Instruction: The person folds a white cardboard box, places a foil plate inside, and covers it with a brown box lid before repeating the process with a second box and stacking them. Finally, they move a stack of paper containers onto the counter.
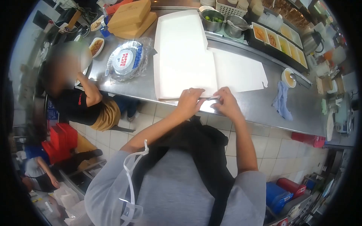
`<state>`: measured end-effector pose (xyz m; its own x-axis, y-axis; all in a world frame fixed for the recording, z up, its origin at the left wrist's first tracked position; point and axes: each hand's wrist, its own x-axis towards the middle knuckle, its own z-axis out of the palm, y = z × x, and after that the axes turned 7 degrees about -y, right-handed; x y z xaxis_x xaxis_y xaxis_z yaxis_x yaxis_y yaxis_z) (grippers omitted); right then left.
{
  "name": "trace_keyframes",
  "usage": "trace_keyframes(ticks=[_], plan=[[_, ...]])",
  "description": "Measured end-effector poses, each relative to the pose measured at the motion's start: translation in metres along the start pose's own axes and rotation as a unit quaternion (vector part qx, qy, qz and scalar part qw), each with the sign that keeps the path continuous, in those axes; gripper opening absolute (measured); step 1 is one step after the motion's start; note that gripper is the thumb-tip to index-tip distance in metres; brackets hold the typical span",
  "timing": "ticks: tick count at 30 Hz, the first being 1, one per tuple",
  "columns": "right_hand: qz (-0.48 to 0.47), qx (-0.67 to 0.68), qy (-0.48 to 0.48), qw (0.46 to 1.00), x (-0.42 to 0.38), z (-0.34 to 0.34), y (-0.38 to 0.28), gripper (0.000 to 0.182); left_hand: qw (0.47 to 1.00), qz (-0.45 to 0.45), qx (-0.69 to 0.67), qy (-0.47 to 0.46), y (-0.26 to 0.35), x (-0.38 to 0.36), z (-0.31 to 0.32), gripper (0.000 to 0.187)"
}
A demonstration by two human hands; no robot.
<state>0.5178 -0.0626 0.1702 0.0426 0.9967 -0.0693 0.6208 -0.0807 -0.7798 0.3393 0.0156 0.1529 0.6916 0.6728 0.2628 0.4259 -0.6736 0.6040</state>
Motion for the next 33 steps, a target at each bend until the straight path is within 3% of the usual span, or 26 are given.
trace_keyframes(ticks=[1,2,5,11,17,22,25,33], plan=[[0.015,-0.004,0.021,1.000,-0.002,0.007,0.007,0.023,0.995,-0.067,-0.043,-0.063,-0.002,0.007,0.004,0.018],[0.014,-0.006,0.025,1.000,-0.002,0.014,0.012,0.023,0.995,-0.063,-0.042,-0.062,-0.006,0.013,0.006,0.018],[-0.068,-0.059,0.154,0.984,0.000,0.032,0.009,0.010,0.985,-0.141,-0.033,-0.097,-0.013,0.026,0.007,0.018],[-0.027,-0.068,0.175,0.982,0.013,0.043,-0.008,0.007,0.979,-0.076,-0.067,-0.176,-0.017,0.033,-0.005,0.016],[0.039,-0.025,0.171,0.984,0.020,0.049,-0.003,0.009,0.989,-0.009,-0.058,-0.133,-0.028,0.025,0.006,0.025],[0.032,-0.003,0.176,0.984,0.021,0.052,0.003,0.008,0.986,-0.018,-0.055,-0.158,-0.030,0.025,0.007,0.033],[-0.025,-0.038,0.180,0.983,0.019,0.051,0.003,0.008,0.984,-0.022,-0.071,-0.165,-0.029,0.026,0.005,0.035],[0.039,-0.148,0.160,0.975,0.021,0.054,-0.014,0.007,0.984,-0.016,-0.071,-0.162,-0.033,0.024,0.009,0.037]])
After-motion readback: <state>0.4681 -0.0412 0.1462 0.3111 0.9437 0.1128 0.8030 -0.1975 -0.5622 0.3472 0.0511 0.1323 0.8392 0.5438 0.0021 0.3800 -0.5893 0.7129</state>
